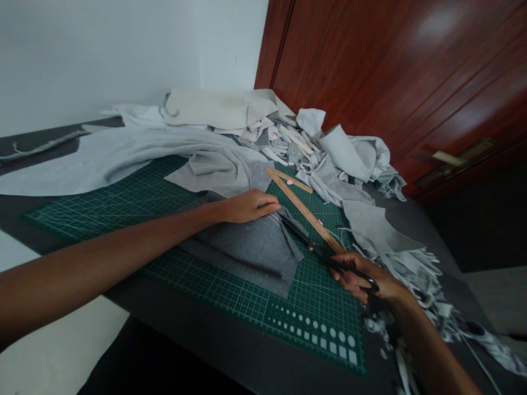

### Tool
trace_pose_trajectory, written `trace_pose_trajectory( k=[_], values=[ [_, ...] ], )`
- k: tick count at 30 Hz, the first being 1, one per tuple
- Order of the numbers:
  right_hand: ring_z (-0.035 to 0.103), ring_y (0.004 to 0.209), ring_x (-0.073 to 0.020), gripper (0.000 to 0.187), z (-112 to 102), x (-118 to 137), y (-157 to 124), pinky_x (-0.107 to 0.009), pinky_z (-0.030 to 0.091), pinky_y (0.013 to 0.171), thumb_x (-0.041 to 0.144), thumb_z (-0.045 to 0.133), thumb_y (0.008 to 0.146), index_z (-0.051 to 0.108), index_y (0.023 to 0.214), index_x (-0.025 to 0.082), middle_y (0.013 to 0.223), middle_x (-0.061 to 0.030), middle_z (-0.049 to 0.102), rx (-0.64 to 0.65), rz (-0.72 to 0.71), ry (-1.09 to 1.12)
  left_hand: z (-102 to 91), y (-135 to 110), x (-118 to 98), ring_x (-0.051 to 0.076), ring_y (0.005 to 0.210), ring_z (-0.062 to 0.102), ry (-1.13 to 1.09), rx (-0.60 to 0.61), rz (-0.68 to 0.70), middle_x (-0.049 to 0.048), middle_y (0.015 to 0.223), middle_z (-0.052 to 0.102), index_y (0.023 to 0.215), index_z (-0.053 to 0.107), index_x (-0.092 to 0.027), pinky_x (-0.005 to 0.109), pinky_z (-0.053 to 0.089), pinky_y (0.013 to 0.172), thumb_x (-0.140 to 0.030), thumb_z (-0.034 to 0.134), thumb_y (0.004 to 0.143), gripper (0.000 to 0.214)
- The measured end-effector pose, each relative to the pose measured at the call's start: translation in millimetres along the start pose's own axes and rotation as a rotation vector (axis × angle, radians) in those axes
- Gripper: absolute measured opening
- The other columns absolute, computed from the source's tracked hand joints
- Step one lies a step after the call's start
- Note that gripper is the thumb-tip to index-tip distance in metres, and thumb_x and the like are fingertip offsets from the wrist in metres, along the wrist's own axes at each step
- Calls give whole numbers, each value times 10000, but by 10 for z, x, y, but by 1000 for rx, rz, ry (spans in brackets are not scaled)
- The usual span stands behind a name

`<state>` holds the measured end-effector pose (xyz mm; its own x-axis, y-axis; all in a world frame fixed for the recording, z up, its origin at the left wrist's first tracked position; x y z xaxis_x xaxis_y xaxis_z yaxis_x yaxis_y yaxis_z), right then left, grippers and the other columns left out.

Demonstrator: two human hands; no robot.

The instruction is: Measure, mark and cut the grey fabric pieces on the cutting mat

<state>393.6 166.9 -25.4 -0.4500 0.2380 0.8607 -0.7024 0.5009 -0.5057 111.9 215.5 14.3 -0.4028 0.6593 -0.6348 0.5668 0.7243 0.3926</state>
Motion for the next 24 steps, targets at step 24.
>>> trace_pose_trajectory(
  k=[24],
  values=[
    [335, 335, -31, 508, -44, -47, 16, -146, 275, 331, 617, 785, 780, 533, 843, 180, 471, 113, 448, 28, -35, -25, -15, 1, -10, 123, 603, 523, 13, 18, -9, -27, 634, 518, 740, 544, -188, 248, 354, 608, -338, 458, 1011, 321]
  ],
)
Point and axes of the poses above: each hand's wrist, its own y-axis towards the middle knuckle, its own z-axis out of the palm, x = y × z, the point moved 6 cm from there along y, towards the middle knuckle
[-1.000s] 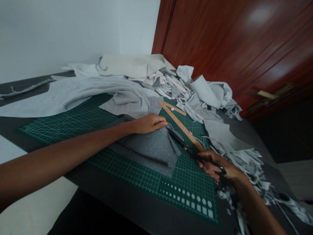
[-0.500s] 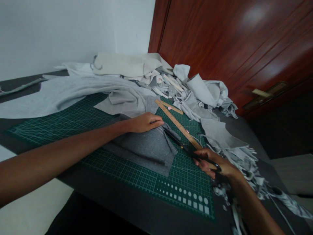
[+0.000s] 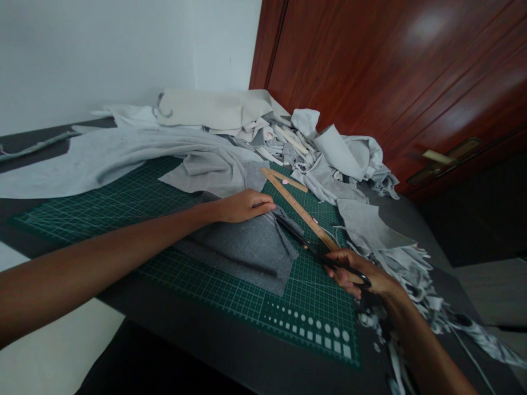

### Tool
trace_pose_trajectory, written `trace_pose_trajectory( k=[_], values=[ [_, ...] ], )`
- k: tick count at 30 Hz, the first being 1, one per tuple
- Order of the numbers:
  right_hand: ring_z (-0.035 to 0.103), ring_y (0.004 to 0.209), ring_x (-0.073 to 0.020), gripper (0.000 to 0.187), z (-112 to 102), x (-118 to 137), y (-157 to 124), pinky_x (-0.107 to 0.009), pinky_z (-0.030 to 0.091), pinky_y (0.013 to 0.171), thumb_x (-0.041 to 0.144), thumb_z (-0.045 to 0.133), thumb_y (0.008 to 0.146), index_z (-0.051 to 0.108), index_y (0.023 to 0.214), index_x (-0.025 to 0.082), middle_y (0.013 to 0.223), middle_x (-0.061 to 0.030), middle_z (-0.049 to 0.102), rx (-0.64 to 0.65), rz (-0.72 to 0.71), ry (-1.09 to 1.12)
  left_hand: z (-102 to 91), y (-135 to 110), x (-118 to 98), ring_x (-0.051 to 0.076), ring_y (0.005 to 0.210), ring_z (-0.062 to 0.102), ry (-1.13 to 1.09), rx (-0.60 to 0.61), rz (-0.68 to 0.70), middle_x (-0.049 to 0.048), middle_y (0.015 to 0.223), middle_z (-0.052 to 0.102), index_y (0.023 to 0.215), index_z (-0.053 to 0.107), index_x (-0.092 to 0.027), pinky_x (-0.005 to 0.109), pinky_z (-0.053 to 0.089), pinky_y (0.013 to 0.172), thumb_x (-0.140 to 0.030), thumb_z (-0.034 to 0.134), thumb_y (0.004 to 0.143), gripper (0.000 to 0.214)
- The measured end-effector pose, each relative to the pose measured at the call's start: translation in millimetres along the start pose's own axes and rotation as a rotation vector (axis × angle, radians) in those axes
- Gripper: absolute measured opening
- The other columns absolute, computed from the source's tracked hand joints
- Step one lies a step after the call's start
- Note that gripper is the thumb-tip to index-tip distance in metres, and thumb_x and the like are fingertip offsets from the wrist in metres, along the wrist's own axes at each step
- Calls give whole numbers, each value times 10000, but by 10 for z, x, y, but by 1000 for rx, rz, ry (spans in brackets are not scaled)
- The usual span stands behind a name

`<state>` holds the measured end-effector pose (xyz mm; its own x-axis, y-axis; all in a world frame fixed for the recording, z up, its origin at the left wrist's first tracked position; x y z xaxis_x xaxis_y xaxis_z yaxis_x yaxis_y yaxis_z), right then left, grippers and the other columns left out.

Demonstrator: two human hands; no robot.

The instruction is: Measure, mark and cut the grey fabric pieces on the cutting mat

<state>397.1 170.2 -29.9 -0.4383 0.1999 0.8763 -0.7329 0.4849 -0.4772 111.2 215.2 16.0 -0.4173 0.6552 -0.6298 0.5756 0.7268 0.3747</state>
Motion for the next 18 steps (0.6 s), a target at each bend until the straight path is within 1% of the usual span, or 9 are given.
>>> trace_pose_trajectory(
  k=[7, 12, 18],
  values=[
    [347, 336, -28, 467, -1, -11, -1, -139, 292, 320, 564, 799, 790, 542, 834, 176, 491, 115, 444, -3, -3, 16, 4, -1, 3, 124, 603, 521, 14, 8, 1, -30, 632, 508, 734, 531, -189, 246, 349, 605, -338, 449, 1010, 324],
    [361, 344, -31, 462, -29, -40, 2, -138, 297, 326, 572, 783, 807, 552, 843, 173, 495, 105, 460, 9, -16, 21, 2, 2, -2, 120, 594, 515, 16, 7, 4, -33, 626, 502, 735, 533, -189, 245, 346, 601, -331, 452, 1009, 319],
    [347, 344, -28, 431, -23, -41, 7, -136, 294, 328, 530, 793, 811, 550, 838, 175, 497, 110, 446, 14, -18, 45, -5, 4, -4, 118, 587, 508, 12, 2, 3, -34, 624, 499, 733, 525, -190, 243, 343, 595, -330, 458, 1004, 312]
  ],
)
Point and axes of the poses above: each hand's wrist, its own y-axis towards the middle knuckle, its own z-axis out of the palm, x = y × z, the point moved 6 cm from there along y, towards the middle knuckle
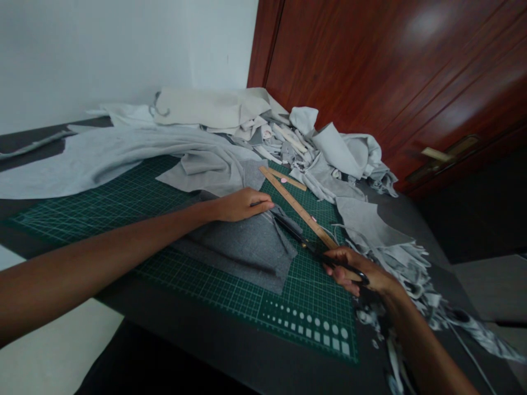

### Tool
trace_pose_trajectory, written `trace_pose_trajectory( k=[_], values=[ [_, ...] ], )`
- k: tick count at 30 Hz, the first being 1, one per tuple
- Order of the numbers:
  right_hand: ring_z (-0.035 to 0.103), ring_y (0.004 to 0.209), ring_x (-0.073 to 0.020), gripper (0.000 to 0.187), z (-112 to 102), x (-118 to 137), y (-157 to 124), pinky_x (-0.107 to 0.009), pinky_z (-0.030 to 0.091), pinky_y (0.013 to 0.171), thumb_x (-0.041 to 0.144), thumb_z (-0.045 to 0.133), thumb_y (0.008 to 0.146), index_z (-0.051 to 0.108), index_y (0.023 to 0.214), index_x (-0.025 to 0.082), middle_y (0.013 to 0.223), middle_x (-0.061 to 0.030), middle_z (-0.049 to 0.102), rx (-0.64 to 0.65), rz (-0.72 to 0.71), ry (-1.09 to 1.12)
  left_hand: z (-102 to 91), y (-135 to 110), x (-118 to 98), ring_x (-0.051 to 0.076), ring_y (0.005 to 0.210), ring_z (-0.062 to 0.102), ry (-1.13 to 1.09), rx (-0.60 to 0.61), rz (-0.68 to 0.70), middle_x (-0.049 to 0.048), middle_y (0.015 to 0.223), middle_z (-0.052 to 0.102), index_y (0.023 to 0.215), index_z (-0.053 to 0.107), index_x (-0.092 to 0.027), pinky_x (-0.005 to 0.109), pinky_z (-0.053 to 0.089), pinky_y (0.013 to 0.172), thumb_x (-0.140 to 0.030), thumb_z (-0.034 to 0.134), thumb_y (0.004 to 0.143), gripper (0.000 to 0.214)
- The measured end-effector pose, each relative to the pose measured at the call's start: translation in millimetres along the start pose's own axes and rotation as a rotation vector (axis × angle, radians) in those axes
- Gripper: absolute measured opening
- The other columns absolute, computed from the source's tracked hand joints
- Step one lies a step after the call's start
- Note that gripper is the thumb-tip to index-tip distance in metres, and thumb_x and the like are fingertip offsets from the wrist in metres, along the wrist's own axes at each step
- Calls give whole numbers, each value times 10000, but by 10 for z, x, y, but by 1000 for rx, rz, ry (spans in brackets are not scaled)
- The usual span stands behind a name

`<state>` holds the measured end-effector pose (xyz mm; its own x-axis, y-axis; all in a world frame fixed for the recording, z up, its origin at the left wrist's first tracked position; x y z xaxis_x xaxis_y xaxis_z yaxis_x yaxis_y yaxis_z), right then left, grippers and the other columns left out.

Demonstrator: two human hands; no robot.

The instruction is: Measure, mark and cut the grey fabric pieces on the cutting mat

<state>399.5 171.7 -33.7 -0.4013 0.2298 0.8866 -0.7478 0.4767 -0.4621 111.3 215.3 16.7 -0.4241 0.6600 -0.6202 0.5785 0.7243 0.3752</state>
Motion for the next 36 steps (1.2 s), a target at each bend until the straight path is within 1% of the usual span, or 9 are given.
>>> trace_pose_trajectory(
  k=[6, 10, 23, 28, 36],
  values=[
    [338, 338, -25, 396, 23, 26, 4, -136, 278, 315, 487, 791, 821, 546, 825, 176, 504, 119, 420, -3, 20, 12, -1, 1, -14, 117, 581, 501, 6, 4, 0, -35, 617, 487, 719, 509, -190, 242, 343, 588, -335, 452, 1005, 326],
    [334, 341, -21, 417, 39, 63, 3, -134, 270, 317, 517, 781, 825, 543, 819, 174, 499, 116, 429, 3, -2, -12, -1, 2, -13, 116, 584, 506, 5, 5, 1, -33, 622, 494, 727, 519, -189, 239, 347, 587, -329, 453, 1007, 320],
    [332, 338, -20, 506, 40, 56, -5, -139, 258, 318, 605, 805, 768, 544, 827, 176, 501, 119, 434, -8, 23, 1, -11, 7, -23, 110, 565, 501, -8, -15, 17, -35, 610, 508, 716, 529, -190, 240, 343, 585, -291, 484, 997, 302],
    [342, 340, -23, 496, 45, 71, -1, -143, 264, 318, 594, 805, 774, 543, 812, 174, 500, 117, 436, -13, 25, -15, -8, 12, -16, 111, 574, 511, -4, -10, 19, -34, 619, 511, 721, 531, -191, 239, 345, 588, -298, 481, 1001, 304],
    [334, 332, -21, 566, 51, 80, -5, -146, 264, 313, 679, 796, 733, 542, 796, 178, 490, 120, 436, -26, 18, -13, -17, 11, -28, 116, 574, 496, -6, -6, 8, -38, 607, 496, 710, 517, -193, 240, 350, 595, -313, 474, 998, 315]
  ],
)
Point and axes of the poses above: each hand's wrist, its own y-axis towards the middle knuckle, its own z-axis out of the palm, x = y × z, the point moved 6 cm from there along y, towards the middle knuckle
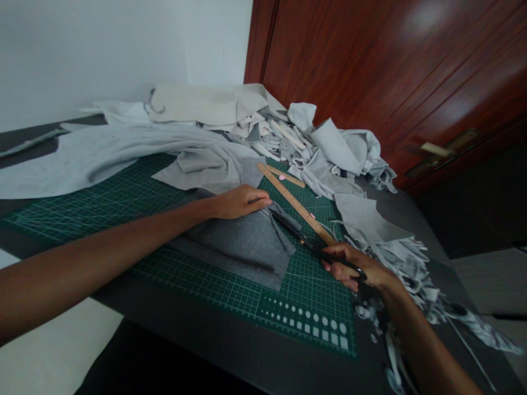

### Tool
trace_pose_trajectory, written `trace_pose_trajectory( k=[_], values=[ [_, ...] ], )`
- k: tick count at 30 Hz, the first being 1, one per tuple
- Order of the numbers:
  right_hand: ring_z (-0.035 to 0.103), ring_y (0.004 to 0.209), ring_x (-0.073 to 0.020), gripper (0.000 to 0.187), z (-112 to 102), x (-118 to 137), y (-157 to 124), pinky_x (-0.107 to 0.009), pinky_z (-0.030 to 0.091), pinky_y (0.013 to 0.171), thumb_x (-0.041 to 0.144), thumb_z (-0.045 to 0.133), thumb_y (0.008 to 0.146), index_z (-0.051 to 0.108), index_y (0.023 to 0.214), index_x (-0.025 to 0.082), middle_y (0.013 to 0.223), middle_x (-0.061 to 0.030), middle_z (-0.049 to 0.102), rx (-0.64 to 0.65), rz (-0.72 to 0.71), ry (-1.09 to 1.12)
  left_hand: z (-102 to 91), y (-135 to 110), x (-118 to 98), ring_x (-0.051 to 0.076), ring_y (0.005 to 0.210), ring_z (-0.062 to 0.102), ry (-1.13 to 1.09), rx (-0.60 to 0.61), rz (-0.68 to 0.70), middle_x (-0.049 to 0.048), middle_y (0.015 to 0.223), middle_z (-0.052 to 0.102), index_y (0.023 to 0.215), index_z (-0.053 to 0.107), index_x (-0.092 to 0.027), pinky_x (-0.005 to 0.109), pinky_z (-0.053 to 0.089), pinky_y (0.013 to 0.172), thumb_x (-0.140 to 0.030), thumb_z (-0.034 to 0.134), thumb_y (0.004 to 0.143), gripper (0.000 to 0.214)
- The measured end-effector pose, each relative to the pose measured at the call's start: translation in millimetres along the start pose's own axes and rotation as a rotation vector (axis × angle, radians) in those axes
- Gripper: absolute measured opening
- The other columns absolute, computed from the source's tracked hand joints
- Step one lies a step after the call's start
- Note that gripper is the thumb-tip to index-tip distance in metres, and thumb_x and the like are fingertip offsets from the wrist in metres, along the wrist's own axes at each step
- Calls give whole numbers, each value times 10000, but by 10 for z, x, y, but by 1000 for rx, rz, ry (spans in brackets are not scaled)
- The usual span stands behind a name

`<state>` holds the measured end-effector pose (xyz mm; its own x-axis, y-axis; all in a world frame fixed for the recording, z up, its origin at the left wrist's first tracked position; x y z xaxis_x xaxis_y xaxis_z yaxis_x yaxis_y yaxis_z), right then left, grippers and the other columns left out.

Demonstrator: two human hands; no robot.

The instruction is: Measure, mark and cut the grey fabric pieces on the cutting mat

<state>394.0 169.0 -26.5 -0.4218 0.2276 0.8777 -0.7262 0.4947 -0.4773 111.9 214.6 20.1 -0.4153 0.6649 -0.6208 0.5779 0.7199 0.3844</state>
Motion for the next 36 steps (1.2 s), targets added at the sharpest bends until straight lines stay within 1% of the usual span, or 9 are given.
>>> trace_pose_trajectory(
  k=[3, 7, 15, 20, 22, 27, 31, 34, 36],
  values=[
    [331, 326, -21, 584, 8, 12, 2, -147, 260, 308, 694, 806, 707, 535, 781, 182, 480, 124, 429, -4, 11, -2, -4, -2, -11, 116, 579, 495, 0, 2, 1, -38, 605, 492, 715, 517, -193, 236, 351, 596, -308, 472, 998, 309],
    [322, 321, -20, 564, 22, 36, 6, -147, 248, 308, 677, 798, 729, 529, 772, 184, 470, 127, 417, -7, 10, -22, 0, 0, -20, 116, 587, 500, -5, 8, -1, -35, 609, 497, 721, 522, -192, 237, 358, 609, -303, 472, 997, 301],
    [347, 330, -30, 515, -1, 10, 1, -152, 275, 322, 637, 768, 782, 531, 813, 182, 480, 115, 442, 7, 4, -87, 4, 3, -17, 111, 582, 496, -9, 13, -3, -36, 621, 497, 729, 525, -190, 232, 351, 602, -305, 468, 994, 295],
    [348, 335, -37, 642, 3, 65, -31, -168, 298, 337, 766, 752, 696, 545, 849, 177, 484, 106, 455, 38, -46, -82, 12, -3, -10, 113, 568, 482, -11, 36, -2, -39, 610, 482, 723, 521, -192, 235, 343, 585, -313, 463, 997, 306],
    [342, 339, -35, 658, 9, 90, -39, -168, 299, 342, 786, 733, 697, 548, 852, 174, 487, 103, 454, 40, -55, -88, 14, -6, -11, 115, 566, 477, -11, 40, 0, -38, 608, 480, 721, 517, -194, 237, 343, 584, -320, 461, 998, 310],
    [345, 347, -36, 631, 15, 94, -35, -165, 311, 347, 762, 740, 705, 544, 845, 179, 488, 105, 453, 45, -26, -105, 8, -7, 1, 116, 582, 487, -1, 32, -8, -36, 616, 478, 722, 505, -197, 237, 351, 593, -334, 451, 1009, 323],
    [347, 352, -35, 628, 11, 87, -31, -161, 316, 346, 748, 756, 691, 541, 845, 179, 490, 105, 451, 46, -15, -77, -5, -8, 7, 116, 579, 477, 2, 18, -6, -38, 615, 457, 706, 481, -198, 239, 348, 586, -336, 441, 1018, 343],
    [344, 362, -33, 606, 18, 87, -31, -156, 314, 345, 708, 786, 681, 540, 844, 180, 500, 105, 453, 50, -3, -52, -11, -10, 3, 113, 570, 456, -2, 16, -7, -44, 609, 436, 695, 455, -203, 242, 348, 591, -337, 429, 1020, 352],
    [336, 360, -32, 563, 24, 87, -31, -153, 322, 343, 663, 794, 704, 537, 843, 182, 500, 109, 443, 50, 3, -39, -18, -11, -7, 112, 565, 444, -6, 9, -3, -47, 605, 423, 684, 436, -205, 244, 346, 590, -330, 428, 1018, 357]
  ],
)
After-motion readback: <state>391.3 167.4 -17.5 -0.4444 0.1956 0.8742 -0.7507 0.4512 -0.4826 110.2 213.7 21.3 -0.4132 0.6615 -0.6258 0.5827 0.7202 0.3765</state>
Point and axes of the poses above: each hand's wrist, its own y-axis towards the middle knuckle, its own z-axis out of the palm, x = y × z, the point moved 6 cm from there along y, towards the middle knuckle
